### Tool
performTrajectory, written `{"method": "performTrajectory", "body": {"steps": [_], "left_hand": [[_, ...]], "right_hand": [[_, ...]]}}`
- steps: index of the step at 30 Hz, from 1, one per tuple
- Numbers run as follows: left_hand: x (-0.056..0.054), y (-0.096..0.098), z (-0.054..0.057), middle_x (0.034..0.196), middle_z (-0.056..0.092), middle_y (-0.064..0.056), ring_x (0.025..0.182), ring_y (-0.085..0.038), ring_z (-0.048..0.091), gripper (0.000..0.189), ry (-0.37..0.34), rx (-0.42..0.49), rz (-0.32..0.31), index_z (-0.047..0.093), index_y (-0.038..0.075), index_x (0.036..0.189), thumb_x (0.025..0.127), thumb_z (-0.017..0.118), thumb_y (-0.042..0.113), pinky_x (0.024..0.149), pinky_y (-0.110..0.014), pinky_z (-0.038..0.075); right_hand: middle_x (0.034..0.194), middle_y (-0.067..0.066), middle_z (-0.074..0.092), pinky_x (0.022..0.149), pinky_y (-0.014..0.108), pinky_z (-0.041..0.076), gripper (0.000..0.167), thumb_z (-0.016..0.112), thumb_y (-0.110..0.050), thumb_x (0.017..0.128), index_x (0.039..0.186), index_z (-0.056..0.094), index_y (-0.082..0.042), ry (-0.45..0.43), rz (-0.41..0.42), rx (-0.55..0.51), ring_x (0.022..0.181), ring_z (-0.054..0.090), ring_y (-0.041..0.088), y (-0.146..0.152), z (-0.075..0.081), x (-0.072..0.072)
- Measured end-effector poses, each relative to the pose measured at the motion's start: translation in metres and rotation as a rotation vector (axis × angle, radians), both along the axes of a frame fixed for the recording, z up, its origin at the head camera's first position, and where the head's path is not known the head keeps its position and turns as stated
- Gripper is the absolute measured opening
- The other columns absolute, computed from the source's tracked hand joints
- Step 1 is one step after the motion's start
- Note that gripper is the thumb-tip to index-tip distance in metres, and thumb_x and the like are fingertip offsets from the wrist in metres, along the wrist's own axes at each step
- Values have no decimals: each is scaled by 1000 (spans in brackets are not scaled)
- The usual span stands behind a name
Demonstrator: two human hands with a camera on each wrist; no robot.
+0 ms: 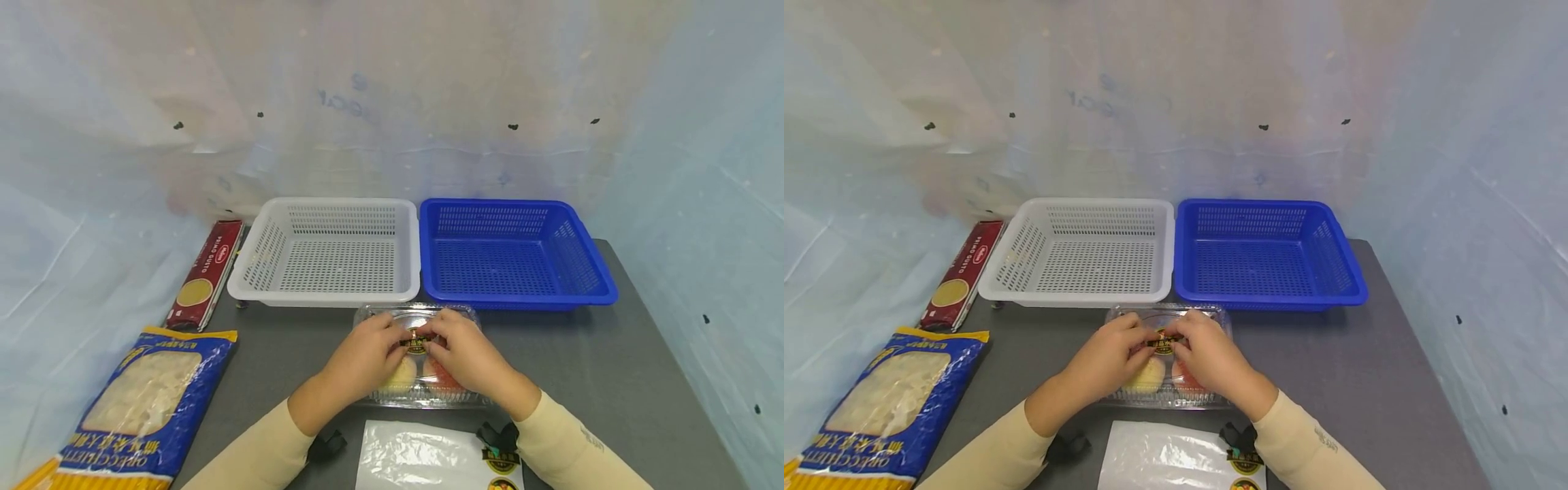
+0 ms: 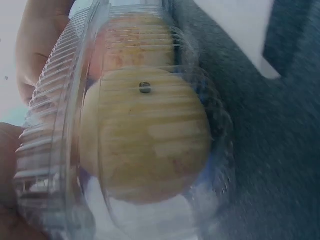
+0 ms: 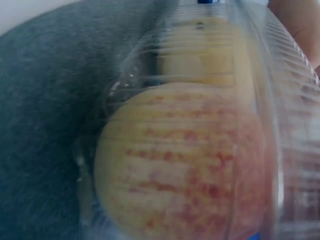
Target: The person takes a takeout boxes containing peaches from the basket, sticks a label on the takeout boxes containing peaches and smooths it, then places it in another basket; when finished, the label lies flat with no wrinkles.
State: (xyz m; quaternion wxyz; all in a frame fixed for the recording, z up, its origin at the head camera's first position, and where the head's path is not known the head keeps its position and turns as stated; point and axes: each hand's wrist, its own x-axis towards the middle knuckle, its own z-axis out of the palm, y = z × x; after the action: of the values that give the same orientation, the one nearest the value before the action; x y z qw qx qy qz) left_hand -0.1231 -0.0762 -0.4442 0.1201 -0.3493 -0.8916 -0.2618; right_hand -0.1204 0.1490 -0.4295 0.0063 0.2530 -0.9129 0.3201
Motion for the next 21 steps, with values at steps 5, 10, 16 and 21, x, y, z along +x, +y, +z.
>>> {"method": "performTrajectory", "body": {"steps": [5,10,16,21], "left_hand": [[5,-6,1,118,74,-7,95,-22,63,21,153,-99,-86,84,3,115,96,85,12,84,-39,55],[9,-14,1,140,72,-5,114,-25,65,34,187,-204,-131,78,4,133,103,78,21,86,-41,57],[5,-28,1,160,56,-2,141,-30,53,48,47,-272,-189,67,10,151,113,63,39,103,-52,51],[-1,-40,-5,168,46,2,151,-30,44,56,-55,-248,-259,61,17,157,113,55,52,113,-57,42]], "right_hand": [[126,12,67,85,40,59,21,83,1,95,116,82,0,241,101,110,104,64,28,5,-3,9],[135,8,73,91,40,58,30,81,-7,97,127,79,0,377,193,203,107,62,25,16,-7,13],[143,7,70,104,47,53,39,76,-18,104,139,74,-2,336,249,193,123,62,26,24,-11,9],[147,6,67,109,51,49,44,72,-26,108,146,69,-4,300,274,149,131,59,26,29,-17,6]]}}
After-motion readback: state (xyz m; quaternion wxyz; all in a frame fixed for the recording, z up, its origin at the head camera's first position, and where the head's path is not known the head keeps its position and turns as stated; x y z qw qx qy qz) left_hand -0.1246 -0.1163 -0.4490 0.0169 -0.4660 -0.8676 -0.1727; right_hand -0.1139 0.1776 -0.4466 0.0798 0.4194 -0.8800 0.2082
